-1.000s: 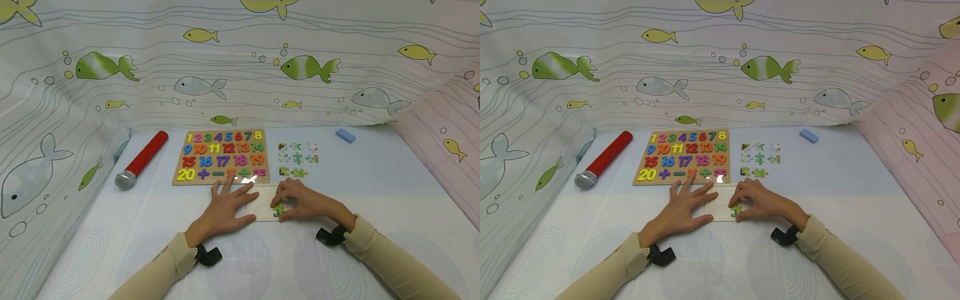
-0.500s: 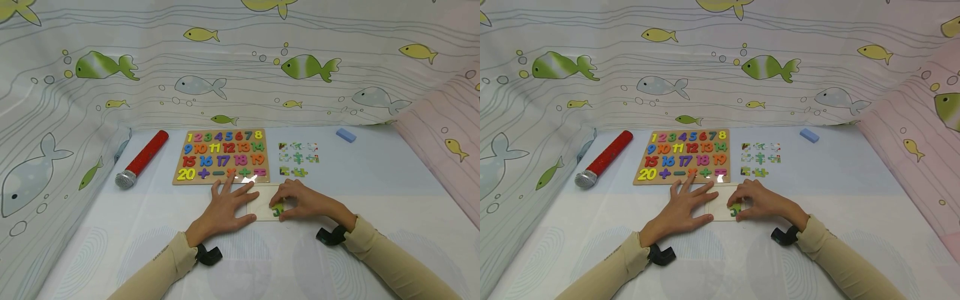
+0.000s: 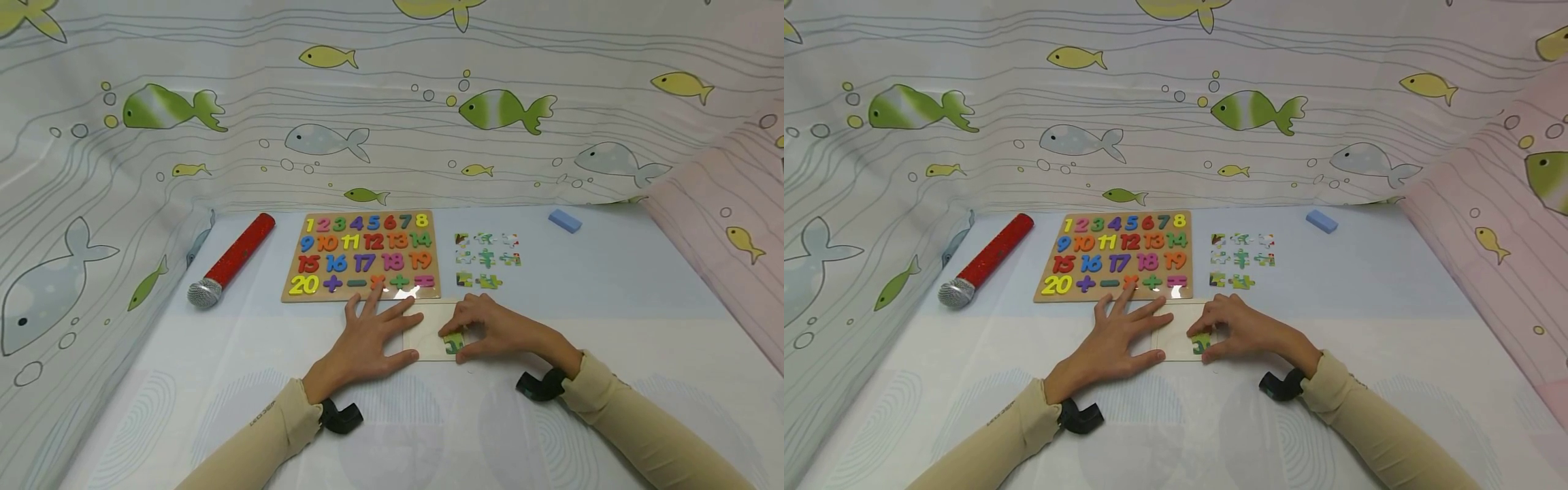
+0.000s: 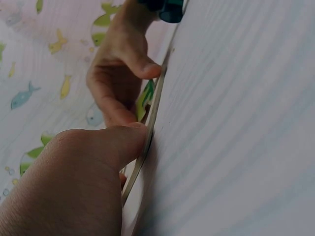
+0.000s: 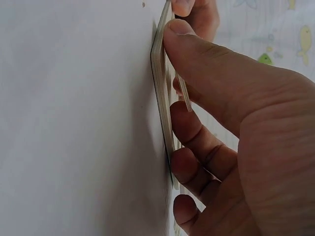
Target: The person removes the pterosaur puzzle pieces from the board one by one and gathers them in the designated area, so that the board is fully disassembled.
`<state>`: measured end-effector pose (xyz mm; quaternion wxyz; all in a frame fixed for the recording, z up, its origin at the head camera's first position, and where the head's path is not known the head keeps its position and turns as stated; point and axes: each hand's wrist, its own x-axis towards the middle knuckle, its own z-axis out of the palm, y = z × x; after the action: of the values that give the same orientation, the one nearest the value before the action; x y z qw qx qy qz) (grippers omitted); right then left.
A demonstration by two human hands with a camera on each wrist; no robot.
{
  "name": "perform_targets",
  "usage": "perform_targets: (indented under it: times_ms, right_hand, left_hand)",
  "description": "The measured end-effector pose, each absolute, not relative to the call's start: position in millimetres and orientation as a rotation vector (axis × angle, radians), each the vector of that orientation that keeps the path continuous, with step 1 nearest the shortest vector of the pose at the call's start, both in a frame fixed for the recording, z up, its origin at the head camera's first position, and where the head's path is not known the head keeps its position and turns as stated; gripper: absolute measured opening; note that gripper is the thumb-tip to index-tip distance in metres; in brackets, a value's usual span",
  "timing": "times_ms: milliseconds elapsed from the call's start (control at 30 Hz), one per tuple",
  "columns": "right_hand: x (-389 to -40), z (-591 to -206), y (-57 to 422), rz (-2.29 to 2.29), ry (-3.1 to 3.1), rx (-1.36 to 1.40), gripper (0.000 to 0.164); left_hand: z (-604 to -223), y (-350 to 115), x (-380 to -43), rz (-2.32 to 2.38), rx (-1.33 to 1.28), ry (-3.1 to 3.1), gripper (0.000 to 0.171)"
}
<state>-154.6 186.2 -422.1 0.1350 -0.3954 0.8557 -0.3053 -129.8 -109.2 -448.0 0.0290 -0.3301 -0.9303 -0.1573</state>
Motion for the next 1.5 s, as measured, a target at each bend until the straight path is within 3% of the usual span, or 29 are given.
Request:
perform_targets:
  times_ms: [800,1500]
  right_hand:
    - [-158.2,-423.3,192.4,-1.044,2.427,-1.112,0.034]
    - [-182.2,-416.4,232.6,-1.115,2.596,-0.932,0.038]
  left_hand:
    - [-447.4,-108.9,-128.5,-0.486,-1.015,-2.858,0.064]
    - [-447.6,-108.8,-128.0,-0.522,-1.017,-2.853,0.064]
